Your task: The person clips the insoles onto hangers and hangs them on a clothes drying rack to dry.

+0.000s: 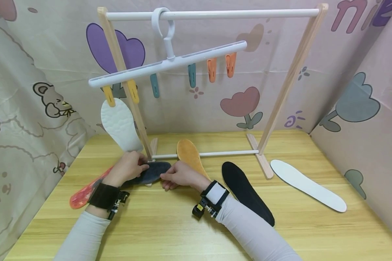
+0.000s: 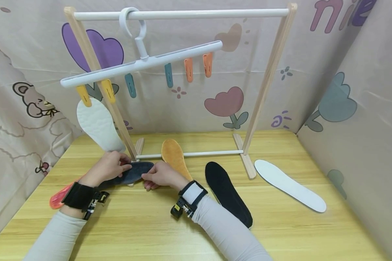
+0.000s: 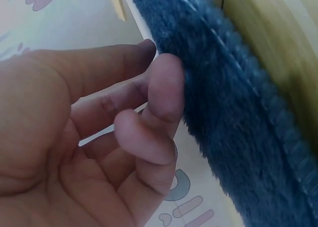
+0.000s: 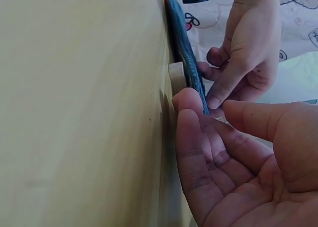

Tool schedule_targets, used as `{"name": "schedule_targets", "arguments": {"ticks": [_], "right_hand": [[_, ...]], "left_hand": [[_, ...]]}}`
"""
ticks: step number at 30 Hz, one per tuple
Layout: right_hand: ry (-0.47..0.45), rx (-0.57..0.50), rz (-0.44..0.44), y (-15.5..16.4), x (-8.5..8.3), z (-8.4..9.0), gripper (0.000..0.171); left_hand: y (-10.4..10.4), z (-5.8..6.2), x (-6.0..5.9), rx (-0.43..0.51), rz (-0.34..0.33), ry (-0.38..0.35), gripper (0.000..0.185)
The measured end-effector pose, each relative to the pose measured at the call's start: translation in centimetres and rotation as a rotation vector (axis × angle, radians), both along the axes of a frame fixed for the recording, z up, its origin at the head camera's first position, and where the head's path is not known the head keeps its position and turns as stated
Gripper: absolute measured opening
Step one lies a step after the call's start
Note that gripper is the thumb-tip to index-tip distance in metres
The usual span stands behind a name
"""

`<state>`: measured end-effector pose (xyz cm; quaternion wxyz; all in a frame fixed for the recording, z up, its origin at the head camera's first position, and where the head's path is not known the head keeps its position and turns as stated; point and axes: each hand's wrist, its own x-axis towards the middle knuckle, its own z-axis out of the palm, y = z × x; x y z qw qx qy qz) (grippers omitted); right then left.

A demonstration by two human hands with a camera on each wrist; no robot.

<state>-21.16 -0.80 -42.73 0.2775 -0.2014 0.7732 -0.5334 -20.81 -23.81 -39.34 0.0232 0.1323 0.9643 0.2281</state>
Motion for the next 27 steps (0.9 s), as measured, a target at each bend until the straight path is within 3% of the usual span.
{"name": "schedule_targets", "arguments": {"ticks": [15, 27], "right_hand": [[-0.002, 0.017, 0.001, 0.4, -0.5, 0.0, 0.029], [0.037, 0.018, -0.019, 0.8, -1.0, 0.4, 0.03]], "left_hand": [[-0.2, 0.1, 0.0, 0.011, -0.012, 0.011, 0.016], [-0.3, 0.2, -0.2, -0.053, -0.007, 0.044, 0.016]]}}
